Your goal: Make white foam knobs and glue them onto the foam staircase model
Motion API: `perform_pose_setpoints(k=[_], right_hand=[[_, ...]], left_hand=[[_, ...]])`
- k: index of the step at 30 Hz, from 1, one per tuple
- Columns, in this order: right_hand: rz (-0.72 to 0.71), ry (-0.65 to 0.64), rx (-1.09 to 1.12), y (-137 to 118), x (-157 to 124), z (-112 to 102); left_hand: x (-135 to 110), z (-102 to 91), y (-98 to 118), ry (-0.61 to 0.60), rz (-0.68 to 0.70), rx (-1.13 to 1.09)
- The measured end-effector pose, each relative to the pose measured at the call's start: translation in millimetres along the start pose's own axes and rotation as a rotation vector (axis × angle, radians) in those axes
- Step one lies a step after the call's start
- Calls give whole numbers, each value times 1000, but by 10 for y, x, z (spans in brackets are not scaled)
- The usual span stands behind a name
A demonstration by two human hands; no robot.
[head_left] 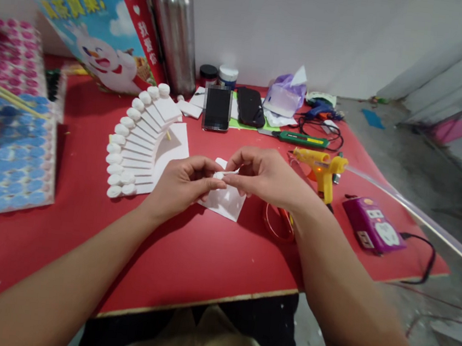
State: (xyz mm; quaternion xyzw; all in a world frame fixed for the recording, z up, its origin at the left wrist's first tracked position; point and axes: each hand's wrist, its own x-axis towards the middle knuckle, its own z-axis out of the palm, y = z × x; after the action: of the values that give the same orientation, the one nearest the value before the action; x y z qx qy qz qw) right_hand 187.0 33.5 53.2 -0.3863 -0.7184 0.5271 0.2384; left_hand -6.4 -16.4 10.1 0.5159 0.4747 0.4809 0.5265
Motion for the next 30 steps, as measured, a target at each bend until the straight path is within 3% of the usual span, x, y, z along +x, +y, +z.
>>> perform_pose_setpoints(k=[8,12,17,22,26,30], right_hand=[[-34,39,-47,89,39,16],[-75,189,-276,-31,-16,18],[-24,327,-819,-243,-508,-62],[275,533,-1206,114,-1134,-358],[284,669,-1156,486,-1194,-635],[345,645,-916,624,-965,-796]], left_hand=[[-3,-6,12,-18,-37,33],[16,-29,-15,48,-32,-20],[44,-52,-59,81,-65,-183],[63,-5,-31,-4,-102,-418],[74,5,-14,-62,-167,-587],[68,-22,-31,-143,-263,-666]])
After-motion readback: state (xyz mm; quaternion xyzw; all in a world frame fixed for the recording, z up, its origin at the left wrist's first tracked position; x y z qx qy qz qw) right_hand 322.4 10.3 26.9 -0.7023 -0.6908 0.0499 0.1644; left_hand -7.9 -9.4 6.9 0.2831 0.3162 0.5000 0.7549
